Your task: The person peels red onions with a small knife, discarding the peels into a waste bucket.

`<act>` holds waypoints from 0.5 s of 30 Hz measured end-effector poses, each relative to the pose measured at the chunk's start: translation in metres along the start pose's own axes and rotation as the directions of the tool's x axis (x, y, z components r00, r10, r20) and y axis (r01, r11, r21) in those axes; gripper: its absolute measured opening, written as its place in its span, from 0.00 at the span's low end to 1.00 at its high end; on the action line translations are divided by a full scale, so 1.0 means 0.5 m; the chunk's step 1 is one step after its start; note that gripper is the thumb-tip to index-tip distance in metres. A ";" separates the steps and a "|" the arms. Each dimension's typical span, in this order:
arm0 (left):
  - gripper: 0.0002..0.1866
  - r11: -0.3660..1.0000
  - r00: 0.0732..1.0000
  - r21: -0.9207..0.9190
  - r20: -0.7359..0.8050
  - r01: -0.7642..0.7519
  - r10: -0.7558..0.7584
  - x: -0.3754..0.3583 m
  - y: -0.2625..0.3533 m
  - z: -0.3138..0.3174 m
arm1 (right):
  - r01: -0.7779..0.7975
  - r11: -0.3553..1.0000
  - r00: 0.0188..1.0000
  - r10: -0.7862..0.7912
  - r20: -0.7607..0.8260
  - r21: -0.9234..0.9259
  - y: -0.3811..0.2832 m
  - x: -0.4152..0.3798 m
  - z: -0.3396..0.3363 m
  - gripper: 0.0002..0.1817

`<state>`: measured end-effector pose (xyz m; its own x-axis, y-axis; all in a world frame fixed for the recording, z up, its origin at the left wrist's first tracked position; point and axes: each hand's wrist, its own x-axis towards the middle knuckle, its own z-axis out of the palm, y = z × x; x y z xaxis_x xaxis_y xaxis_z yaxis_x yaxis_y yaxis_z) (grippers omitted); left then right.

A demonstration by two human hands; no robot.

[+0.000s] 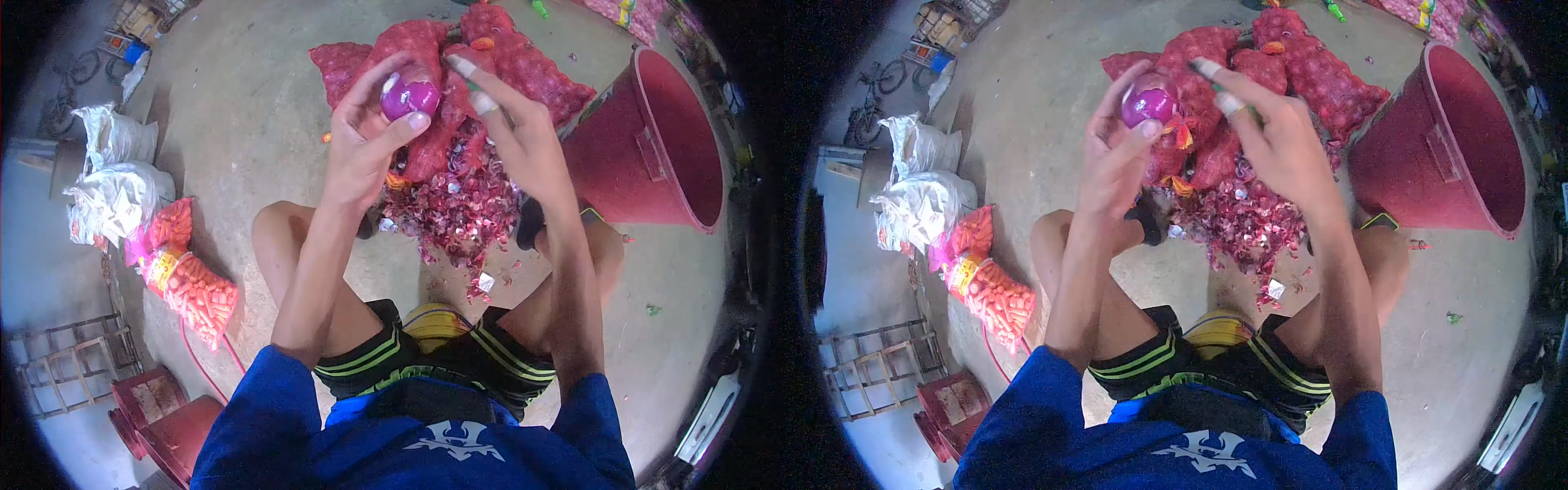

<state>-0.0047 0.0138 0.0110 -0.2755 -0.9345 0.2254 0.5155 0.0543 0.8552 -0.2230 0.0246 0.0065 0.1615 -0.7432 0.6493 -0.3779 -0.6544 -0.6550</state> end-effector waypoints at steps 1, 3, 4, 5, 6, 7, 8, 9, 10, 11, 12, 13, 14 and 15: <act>0.43 0.997 0.998 0.018 0.007 -0.070 0.070 0.002 0.007 0.008 | -0.143 0.990 0.989 0.143 0.044 -0.013 0.002 -0.001 -0.017 0.24; 0.42 0.989 0.990 0.036 0.012 -0.143 0.143 0.005 0.009 0.009 | -0.287 0.957 0.952 0.289 0.104 -0.031 -0.004 -0.004 -0.038 0.24; 0.41 0.987 0.989 0.066 -0.014 -0.149 0.150 0.006 0.010 0.003 | -0.285 0.958 0.952 0.286 0.110 -0.027 -0.015 -0.003 -0.039 0.24; 0.39 0.983 0.987 0.097 -0.041 -0.153 0.157 0.006 0.011 -0.002 | -0.189 0.982 0.975 0.188 0.119 0.001 -0.025 -0.002 -0.038 0.25; 0.39 0.983 0.986 0.100 -0.046 -0.155 0.160 0.005 0.011 -0.007 | -0.091 0.995 0.989 0.087 0.123 0.030 -0.032 -0.002 -0.036 0.27; 0.38 0.974 0.984 0.164 -0.062 -0.158 0.170 0.005 0.015 -0.007 | -0.093 0.995 0.988 0.088 0.126 0.033 -0.038 -0.004 -0.034 0.27; 0.38 0.961 0.981 0.226 -0.076 -0.157 0.178 0.003 0.016 -0.009 | -0.072 0.997 0.985 0.070 0.157 0.004 -0.043 -0.007 -0.032 0.28; 0.38 0.962 0.982 0.226 -0.079 -0.153 0.174 0.003 0.014 -0.011 | -0.050 0.998 0.981 0.054 0.188 -0.025 -0.046 -0.011 -0.030 0.29; 0.38 0.953 0.978 0.253 -0.073 -0.170 0.193 0.005 0.012 -0.012 | -0.054 0.998 0.980 0.058 0.189 -0.025 -0.046 -0.012 -0.028 0.29; 0.38 0.942 0.975 0.279 -0.067 -0.188 0.214 0.006 0.011 -0.012 | -0.040 0.998 0.981 0.047 0.186 -0.041 -0.045 -0.012 -0.025 0.30; 0.38 0.942 0.975 0.279 -0.069 -0.186 0.213 0.004 0.010 -0.013 | -0.026 0.998 0.982 0.036 0.184 -0.056 -0.045 -0.012 -0.023 0.31; 0.38 0.942 0.975 0.283 -0.072 -0.182 0.210 0.005 0.011 -0.011 | -0.025 0.998 0.982 0.035 0.185 -0.055 -0.046 -0.012 -0.023 0.31; 0.38 0.942 0.976 0.287 -0.075 -0.177 0.206 0.005 0.012 -0.010 | -0.024 0.998 0.983 0.035 0.180 -0.064 -0.047 -0.013 -0.023 0.30; 0.38 0.941 0.975 0.287 -0.076 -0.177 0.207 0.005 0.013 -0.009 | -0.021 0.997 0.984 0.034 0.174 -0.072 -0.047 -0.012 -0.023 0.30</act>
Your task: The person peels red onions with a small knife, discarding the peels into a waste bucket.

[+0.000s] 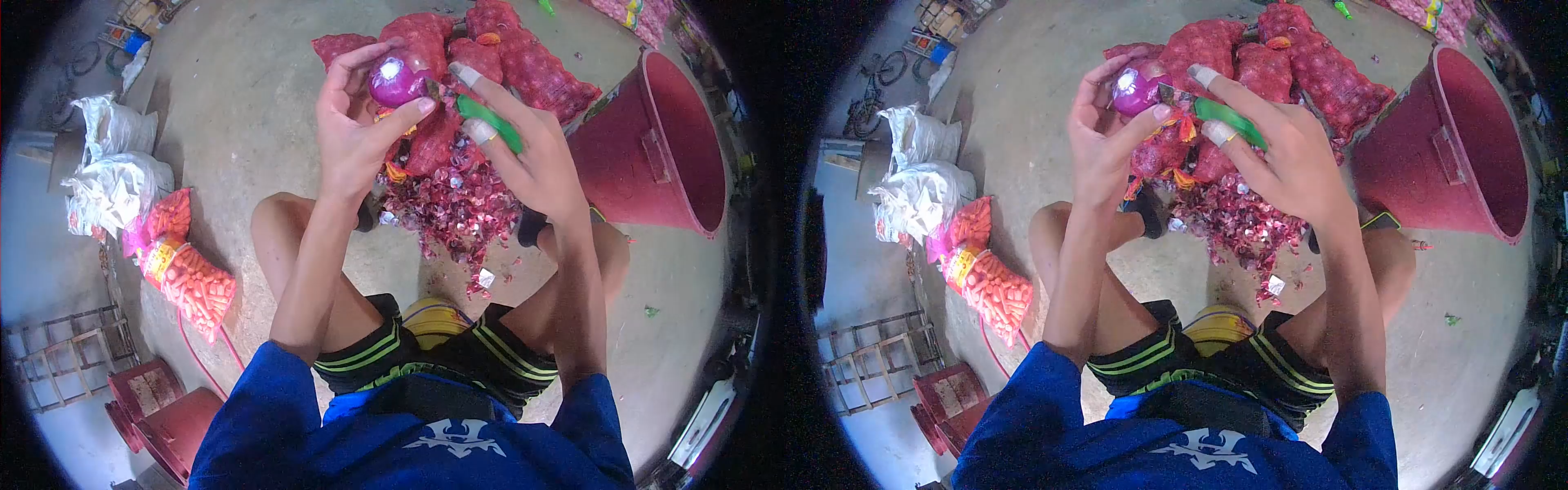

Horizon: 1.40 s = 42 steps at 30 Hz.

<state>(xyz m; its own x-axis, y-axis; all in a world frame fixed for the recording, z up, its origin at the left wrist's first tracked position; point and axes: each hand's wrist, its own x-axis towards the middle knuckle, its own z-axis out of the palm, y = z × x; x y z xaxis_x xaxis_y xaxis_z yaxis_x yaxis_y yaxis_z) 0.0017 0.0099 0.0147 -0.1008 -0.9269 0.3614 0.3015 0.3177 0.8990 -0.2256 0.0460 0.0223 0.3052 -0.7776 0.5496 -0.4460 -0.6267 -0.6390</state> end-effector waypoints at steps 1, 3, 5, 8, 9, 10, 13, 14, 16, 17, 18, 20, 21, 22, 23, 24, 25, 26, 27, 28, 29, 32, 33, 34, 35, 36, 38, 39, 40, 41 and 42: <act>0.38 1.000 1.000 0.023 -0.006 -0.011 0.011 0.001 0.001 0.000 | 0.001 1.000 1.000 -0.001 0.000 0.000 0.002 0.001 0.001 0.30; 0.38 0.999 1.000 0.043 -0.011 -0.021 0.021 0.002 0.001 0.001 | 0.040 0.999 0.999 -0.039 -0.022 0.015 0.006 0.001 0.001 0.30; 0.37 0.997 1.000 0.066 0.006 -0.029 0.028 0.002 0.005 0.003 | -0.004 1.000 1.000 0.004 -0.003 0.010 0.000 0.000 0.000 0.30; 0.37 0.994 0.996 0.074 0.045 -0.086 0.083 0.002 -0.003 0.003 | -0.048 0.999 0.999 0.048 0.005 0.006 -0.006 0.001 0.005 0.29; 0.37 0.994 0.996 0.072 0.046 -0.084 0.081 0.000 -0.005 0.003 | -0.046 0.999 0.999 0.046 -0.007 0.008 -0.007 0.001 0.006 0.28; 0.37 0.990 0.995 0.107 0.062 -0.090 0.084 -0.001 -0.004 0.004 | -0.047 0.999 0.999 0.047 -0.007 0.007 -0.004 -0.001 0.007 0.28; 0.36 0.986 0.992 0.140 0.092 -0.096 0.083 -0.001 0.001 0.005 | -0.035 0.998 0.999 0.032 -0.043 -0.053 0.002 -0.006 0.012 0.28; 0.36 0.986 0.991 0.138 0.103 -0.095 0.081 -0.001 0.002 0.005 | -0.211 0.970 0.977 0.212 0.006 0.122 0.000 -0.005 0.008 0.29; 0.37 0.988 0.994 0.141 0.094 -0.063 0.050 -0.005 0.003 0.011 | -0.382 0.882 0.924 0.375 0.080 0.275 0.000 -0.005 0.002 0.29; 0.37 0.989 0.996 0.147 0.084 -0.032 0.019 -0.006 0.003 0.013 | -0.328 0.906 0.945 0.318 0.080 0.267 0.001 -0.006 0.001 0.30; 0.37 0.989 0.996 0.146 0.084 -0.032 0.020 -0.007 0.002 0.013 | -0.272 0.926 0.962 0.260 0.081 0.261 0.002 -0.007 0.000 0.30; 0.37 0.983 0.996 0.184 0.084 -0.015 0.000 -0.006 0.002 0.011 | -0.226 0.945 0.973 0.209 0.095 0.235 -0.015 -0.005 -0.008 0.31; 0.37 0.983 0.996 0.183 0.086 -0.017 0.001 -0.005 0.001 0.011 | -0.179 0.961 0.981 0.159 0.110 0.211 -0.021 -0.003 -0.010 0.31; 0.38 0.983 0.996 0.180 0.088 -0.028 0.012 -0.005 0.003 0.013 | -0.180 0.961 0.981 0.160 0.108 0.209 -0.016 -0.002 -0.004 0.31; 0.38 0.984 0.996 0.175 0.091 -0.037 0.022 -0.005 0.003 0.016 | -0.095 0.977 0.995 0.086 0.057 0.190 -0.007 -0.001 0.004 0.31; 0.38 0.984 0.995 0.172 0.093 -0.036 0.021 -0.005 0.001 0.017 | -0.010 0.986 1.000 0.009 0.007 0.164 -0.001 -0.002 0.008 0.30; 0.38 0.991 0.996 0.132 0.086 -0.035 0.024 -0.004 -0.002 0.018 | -0.011 0.987 1.000 0.010 0.007 0.161 -0.003 -0.002 0.002 0.30; 0.38 0.995 0.997 0.094 0.078 -0.034 0.026 -0.004 -0.003 0.018 | -0.062 0.983 0.998 0.056 0.039 0.170 -0.008 0.001 -0.005 0.29; 0.38 0.995 0.997 0.095 0.078 -0.034 0.027 -0.005 -0.002 0.015 | -0.113 0.978 0.992 0.102 0.070 0.178 -0.011 0.003 -0.008 0.28; 0.38 0.992 0.994 0.124 0.109 -0.023 0.009 -0.006 0.001 0.013 | -0.112 0.978 0.992 0.102 0.070 0.178 -0.004 0.002 -0.007 0.28; 0.38 0.988 0.990 0.153 0.140 -0.013 -0.008 -0.007 0.002 0.012 | -0.112 0.978 0.994 0.108 0.036 0.175 0.010 0.001 -0.002 0.28; 0.39 0.996 0.988 0.059 0.147 -0.063 0.054 -0.004 -0.003 0.021 | -0.279 0.932 0.960 0.279 0.031 0.231 0.029 -0.002 -0.005 0.28; 0.39 0.996 0.987 0.056 0.151 -0.063 0.054 -0.006 -0.004 0.025 | -0.433 0.856 0.899 0.431 0.071 0.283 0.031 -0.004 -0.010 0.28; 0.38 1.000 0.993 0.000 0.117 -0.029 0.029 -0.007 0.001 0.030 | -0.469 0.832 0.882 0.457 0.113 0.294 0.033 -0.003 -0.015 0.28; 0.37 0.999 0.996 -0.054 0.084 0.003 0.002 -0.007 0.006 0.031 | -0.466 0.834 0.884 0.454 0.113 0.296 0.028 -0.003 -0.016 0.28; 0.37 0.999 0.997 -0.051 0.082 0.001 0.004 -0.006 0.008 0.031 | -0.371 0.879 0.928 0.358 0.100 0.299 0.018 -0.007 -0.018 0.28; 0.37 1.000 0.998 0.012 0.065 0.010 -0.011 -0.005 0.010 0.029 | -0.271 0.914 0.963 0.256 0.087 0.301 -0.002 -0.007 -0.020 0.27; 0.37 1.000 0.998 0.013 0.064 0.010 -0.011 -0.005 0.009 0.027 | -0.204 0.942 0.979 0.190 0.075 0.269 -0.013 -0.005 -0.017 0.28; 0.37 0.999 0.998 0.039 0.062 0.011 -0.014 -0.005 0.008 0.025 | -0.136 0.963 0.990 0.124 0.065 0.234 -0.020 -0.003 -0.017 0.28; 0.37 0.998 0.998 0.065 0.060 0.014 -0.018 -0.005 0.007 0.024 | -0.139 0.962 0.990 0.127 0.066 0.234 -0.024 -0.001 -0.021 0.28; 0.37 0.998 0.998 0.065 0.061 0.016 -0.020 -0.006 0.007 0.023 | -0.144 0.966 0.987 0.125 0.097 0.217 -0.026 0.002 -0.026 0.28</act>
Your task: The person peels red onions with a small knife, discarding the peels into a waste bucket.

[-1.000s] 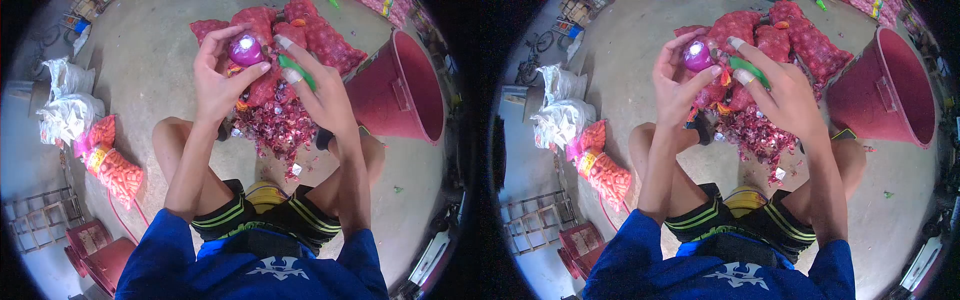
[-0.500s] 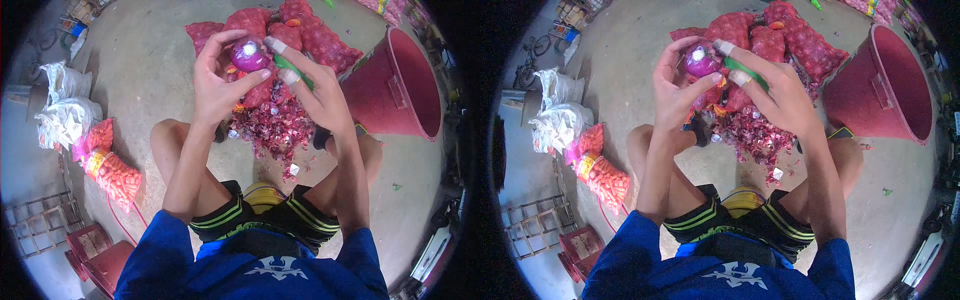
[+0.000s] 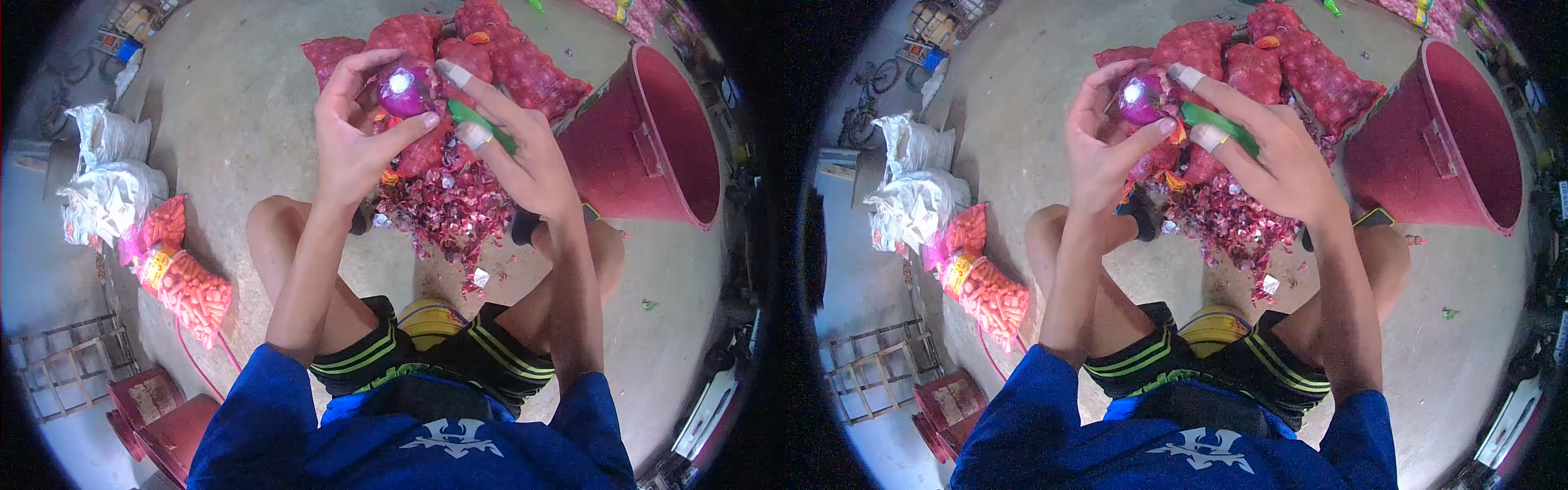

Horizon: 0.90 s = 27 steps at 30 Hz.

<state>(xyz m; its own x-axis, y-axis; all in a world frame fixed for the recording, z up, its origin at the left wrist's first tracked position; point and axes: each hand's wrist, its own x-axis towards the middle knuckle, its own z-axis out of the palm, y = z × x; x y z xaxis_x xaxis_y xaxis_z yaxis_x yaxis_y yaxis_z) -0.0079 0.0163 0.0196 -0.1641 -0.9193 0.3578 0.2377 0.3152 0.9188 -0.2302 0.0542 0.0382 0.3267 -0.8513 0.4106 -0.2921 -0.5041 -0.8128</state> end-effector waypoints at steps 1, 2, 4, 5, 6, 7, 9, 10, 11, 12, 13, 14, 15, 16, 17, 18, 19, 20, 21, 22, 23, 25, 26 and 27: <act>0.37 1.000 1.000 0.008 0.005 -0.003 0.003 0.000 0.003 0.001 | -0.005 1.000 1.000 0.005 0.030 -0.018 -0.001 0.001 -0.003 0.28; 0.37 1.000 1.000 0.017 0.009 -0.006 0.006 0.000 0.004 0.002 | -0.006 1.000 1.000 0.007 0.030 -0.018 0.008 0.002 0.000 0.28; 0.37 1.000 1.000 0.017 0.010 -0.015 0.015 0.001 -0.002 -0.001 | 0.188 0.975 0.978 -0.197 -0.063 -0.122 0.035 0.004 0.011 0.28; 0.37 1.000 1.000 0.016 0.013 -0.023 0.023 0.002 -0.004 -0.001 | 0.188 0.975 0.978 -0.197 -0.064 -0.122 0.043 0.007 0.012 0.28; 0.37 1.000 1.000 0.014 0.014 -0.021 0.021 0.002 -0.006 0.000 | 0.071 0.981 0.989 -0.093 -0.115 -0.180 0.049 0.010 0.013 0.27; 0.37 0.998 0.999 -0.053 0.041 -0.019 0.021 0.000 -0.006 0.003 | -0.049 0.972 0.985 0.010 -0.171 -0.230 0.055 0.011 0.014 0.27; 0.37 0.992 0.997 -0.126 0.075 -0.014 0.023 -0.002 -0.007 0.009 | -0.160 0.981 0.975 0.139 -0.173 -0.110 0.079 0.010 0.001 0.27; 0.37 0.980 0.997 -0.199 0.073 0.026 -0.012 -0.002 -0.007 0.011 | -0.263 0.965 0.952 0.261 -0.159 0.011 0.078 0.012 -0.005 0.27; 0.37 0.962 0.997 -0.267 0.067 0.062 -0.046 -0.002 -0.006 0.010 | -0.259 0.966 0.953 0.257 -0.158 0.008 0.071 0.011 -0.008 0.27; 0.37 0.963 0.997 -0.263 0.062 0.056 -0.041 -0.001 -0.008 0.004 | -0.270 0.961 0.954 0.275 -0.123 0.054 0.058 0.008 -0.008 0.28; 0.36 0.937 0.996 -0.336 0.051 0.091 -0.079 0.001 -0.013 -0.002 | -0.281 0.954 0.953 0.290 -0.086 0.102 0.047 0.006 -0.004 0.28; 0.36 0.904 0.992 -0.408 0.045 0.127 -0.119 0.002 -0.017 -0.008 | -0.277 0.955 0.954 0.286 -0.084 0.106 0.043 0.004 0.002 0.28; 0.36 0.905 0.992 -0.405 0.045 0.126 -0.118 0.000 -0.022 -0.012 | -0.180 0.981 0.980 0.185 -0.072 0.072 0.040 0.000 0.006 0.29; 0.36 0.888 0.988 -0.435 0.040 0.151 -0.149 -0.001 -0.025 -0.015 | -0.081 0.996 0.995 0.083 -0.057 0.037 0.037 -0.003 0.008 0.30; 0.35 0.868 0.983 -0.465 0.037 0.176 -0.180 -0.003 -0.029 -0.016 | -0.082 0.996 0.995 0.084 -0.058 0.036 0.034 -0.004 0.010 0.30; 0.35 0.867 0.983 -0.466 0.038 0.178 -0.181 -0.005 -0.032 -0.018 | -0.018 0.999 0.998 0.020 -0.060 0.034 0.030 -0.004 0.014 0.30; 0.33 0.883 0.981 -0.429 0.069 0.191 -0.179 -0.006 -0.032 -0.019 | 0.048 0.998 0.997 -0.046 -0.061 0.031 0.027 -0.002 0.017 0.31; 0.32 0.897 0.979 -0.391 0.100 0.204 -0.179 -0.007 -0.031 -0.019 | 0.048 0.998 0.997 -0.046 -0.062 0.031 0.026 -0.001 0.019 0.31; 0.32 0.897 0.979 -0.392 0.101 0.204 -0.179 -0.008 -0.031 -0.017 | 0.085 0.996 0.994 -0.084 -0.070 0.007 0.025 0.000 0.020 0.31; 0.33 0.887 0.977 -0.410 0.099 0.212 -0.188 -0.008 -0.029 -0.014 | 0.122 0.992 0.989 -0.123 -0.077 -0.018 0.024 0.000 0.019 0.31; 0.34 0.877 0.976 -0.428 0.097 0.220 -0.197 -0.008 -0.028 -0.011 | 0.121 0.992 0.989 -0.122 -0.080 -0.019 0.020 0.001 0.017 0.31; 0.34 0.882 0.976 -0.419 0.103 0.215 -0.189 -0.007 -0.031 -0.011 | 0.101 0.995 0.994 -0.101 -0.039 -0.004 0.009 0.001 0.012 0.31; 0.34 0.887 0.978 -0.411 0.107 0.209 -0.181 -0.006 -0.031 -0.012 | 0.100 0.995 0.994 -0.100 -0.041 -0.004 0.007 0.002 0.010 0.31; 0.34 0.887 0.978 -0.411 0.108 0.210 -0.181 -0.007 -0.033 -0.012 | 0.105 0.994 0.993 -0.106 -0.042 -0.023 0.006 0.002 0.009 0.30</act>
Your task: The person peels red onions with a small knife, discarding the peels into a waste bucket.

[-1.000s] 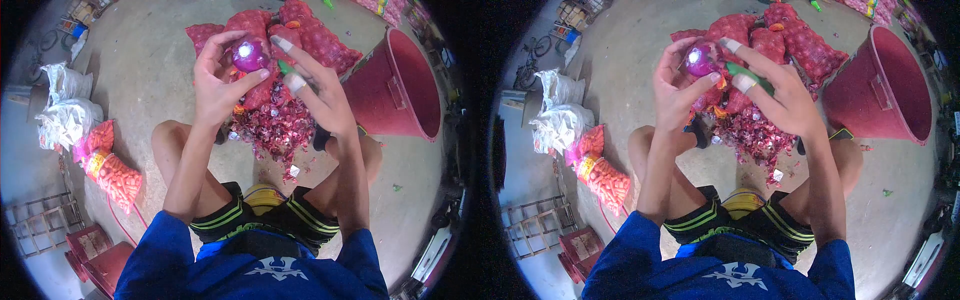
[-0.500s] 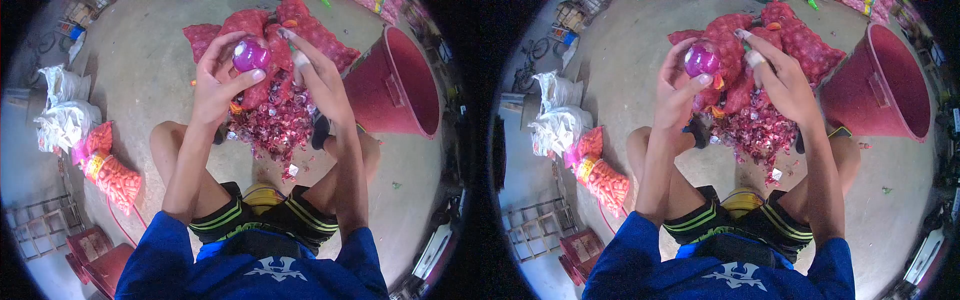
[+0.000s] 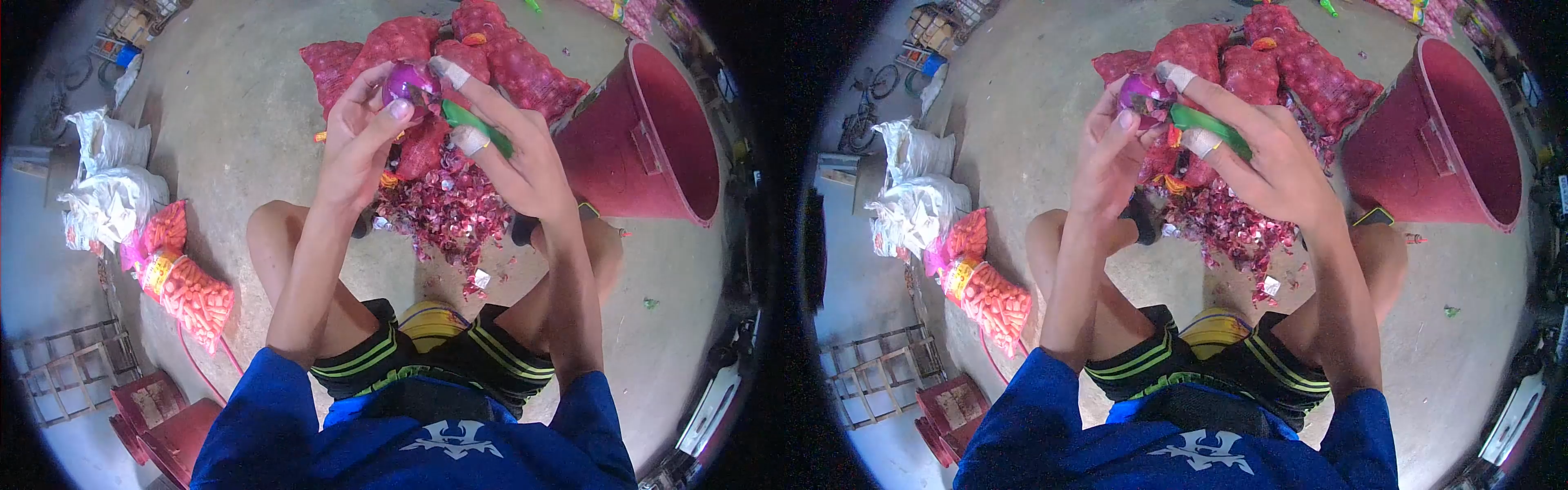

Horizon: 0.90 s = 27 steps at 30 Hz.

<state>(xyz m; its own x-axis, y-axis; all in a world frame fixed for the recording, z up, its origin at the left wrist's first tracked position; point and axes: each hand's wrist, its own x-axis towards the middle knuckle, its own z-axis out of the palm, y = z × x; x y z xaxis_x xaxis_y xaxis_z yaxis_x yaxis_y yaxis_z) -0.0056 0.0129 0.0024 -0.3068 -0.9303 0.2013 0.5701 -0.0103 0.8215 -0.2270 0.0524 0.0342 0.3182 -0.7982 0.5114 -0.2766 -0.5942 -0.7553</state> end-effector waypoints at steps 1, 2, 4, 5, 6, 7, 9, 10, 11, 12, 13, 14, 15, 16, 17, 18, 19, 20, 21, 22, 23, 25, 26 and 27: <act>0.32 0.999 1.000 0.041 0.006 -0.001 0.001 -0.001 0.001 0.001 | 0.007 1.000 1.000 -0.007 -0.001 -0.018 -0.001 0.001 -0.001 0.30; 0.31 0.997 1.000 0.081 0.011 -0.002 0.001 -0.002 0.001 0.001 | 0.006 1.000 1.000 -0.006 -0.001 -0.017 -0.002 0.001 -0.003 0.30; 0.32 1.000 1.000 0.022 0.018 0.017 -0.017 -0.002 0.002 -0.002 | 0.007 1.000 1.000 -0.007 0.000 0.001 -0.005 0.002 -0.007 0.31; 0.32 0.999 0.999 -0.036 0.025 0.035 -0.034 -0.002 0.002 -0.004 | 0.007 1.000 1.000 -0.007 -0.001 0.001 -0.004 0.002 -0.008 0.31; 0.32 0.999 0.999 -0.036 0.026 0.036 -0.035 -0.001 0.003 -0.005 | 0.024 0.999 1.000 -0.024 -0.002 -0.027 -0.003 0.003 -0.008 0.31; 0.31 1.000 0.999 0.017 0.039 0.021 -0.022 0.000 0.005 -0.003 | 0.041 0.998 0.999 -0.042 -0.003 -0.056 -0.001 0.004 -0.009 0.31; 0.29 0.998 0.999 0.069 0.053 0.006 -0.009 0.004 0.007 -0.004 | 0.040 0.989 0.999 -0.044 -0.027 -0.141 0.007 0.004 -0.004 0.31; 0.28 0.996 0.998 0.076 0.038 0.039 -0.042 0.006 0.007 -0.008 | 0.035 0.973 0.998 -0.047 -0.049 -0.226 0.010 0.001 0.000 0.31; 0.27 0.994 0.997 0.081 0.022 0.072 -0.074 0.008 0.005 -0.010 | 0.034 0.973 0.998 -0.046 -0.049 -0.226 0.012 -0.001 0.006 0.31; 0.27 0.994 0.997 0.084 0.021 0.070 -0.072 0.008 0.004 -0.012 | 0.026 0.958 0.995 -0.052 -0.083 -0.286 0.012 -0.002 0.014 0.31; 0.27 0.995 0.995 0.022 0.012 0.102 -0.103 0.008 0.002 -0.011 | 0.016 0.939 0.991 -0.060 -0.117 -0.344 0.012 -0.002 0.020 0.31; 0.27 0.990 0.991 -0.042 0.006 0.133 -0.133 0.008 0.000 -0.009 | 0.019 0.939 0.991 -0.062 -0.117 -0.343 0.008 -0.001 0.019 0.31; 0.27 0.991 0.991 -0.041 0.006 0.131 -0.131 0.008 -0.001 -0.009 | 0.018 0.934 0.990 -0.066 -0.122 -0.357 0.002 0.000 0.016 0.27; 0.27 0.987 0.990 -0.066 0.012 0.144 -0.144 0.007 0.001 -0.005 | 0.016 0.929 0.990 -0.068 -0.126 -0.370 -0.001 0.000 0.015 0.24; 0.28 0.983 0.988 -0.092 0.019 0.157 -0.156 0.005 0.002 -0.002 | 0.017 0.929 0.990 -0.068 -0.126 -0.370 0.004 -0.001 0.020 0.24; 0.28 0.983 0.988 -0.092 0.017 0.157 -0.156 0.007 0.001 -0.004 | -0.022 0.982 0.982 -0.013 -0.187 -0.188 0.014 -0.003 0.028 0.24; 0.29 0.990 0.992 -0.066 0.051 0.122 -0.118 0.010 0.000 -0.007 | -0.053 0.999 0.970 0.052 -0.236 0.003 0.021 -0.002 0.033 0.24; 0.29 0.995 0.993 -0.042 0.086 0.085 -0.081 0.010 0.000 -0.010 | -0.053 0.999 0.971 0.053 -0.233 0.005 0.031 -0.002 0.020 0.24; 0.29 0.996 0.993 -0.044 0.083 0.084 -0.080 0.006 0.001 -0.014 | -0.101 0.968 0.957 0.157 -0.245 0.228 0.049 -0.008 -0.009 0.24; 0.30 0.986 0.992 -0.125 0.084 0.107 -0.097 0.003 0.004 -0.016 | -0.136 0.888 0.937 0.259 -0.234 0.439 0.054 -0.008 -0.032 0.25; 0.31 0.970 0.990 -0.204 0.088 0.129 -0.113 0.003 0.006 -0.017 | -0.149 0.917 0.935 0.253 -0.250 0.370 0.057 -0.012 -0.043 0.26; 0.32 0.961 0.989 -0.241 0.087 0.137 -0.119 0.004 0.011 -0.013 | -0.263 0.930 0.923 0.320 -0.213 0.257 0.067 -0.009 -0.043 0.26; 0.33 0.949 0.988 -0.278 0.086 0.147 -0.128 0.004 0.013 -0.010 | -0.372 0.918 0.901 0.393 -0.185 0.137 0.070 -0.010 -0.043 0.26; 0.33 0.950 0.988 -0.277 0.087 0.146 -0.126 0.003 0.012 -0.008 | -0.370 0.919 0.901 0.391 -0.187 0.137 0.074 -0.013 -0.040 0.26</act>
<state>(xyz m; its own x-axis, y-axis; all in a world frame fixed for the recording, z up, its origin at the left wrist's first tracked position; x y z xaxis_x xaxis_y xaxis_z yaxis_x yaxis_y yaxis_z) 0.0003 0.0098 0.0057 -0.4418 -0.8859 0.1417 0.7076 -0.2470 0.6621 -0.2574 0.0338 0.0109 0.0094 -0.9702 0.2422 -0.2476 -0.2369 -0.9395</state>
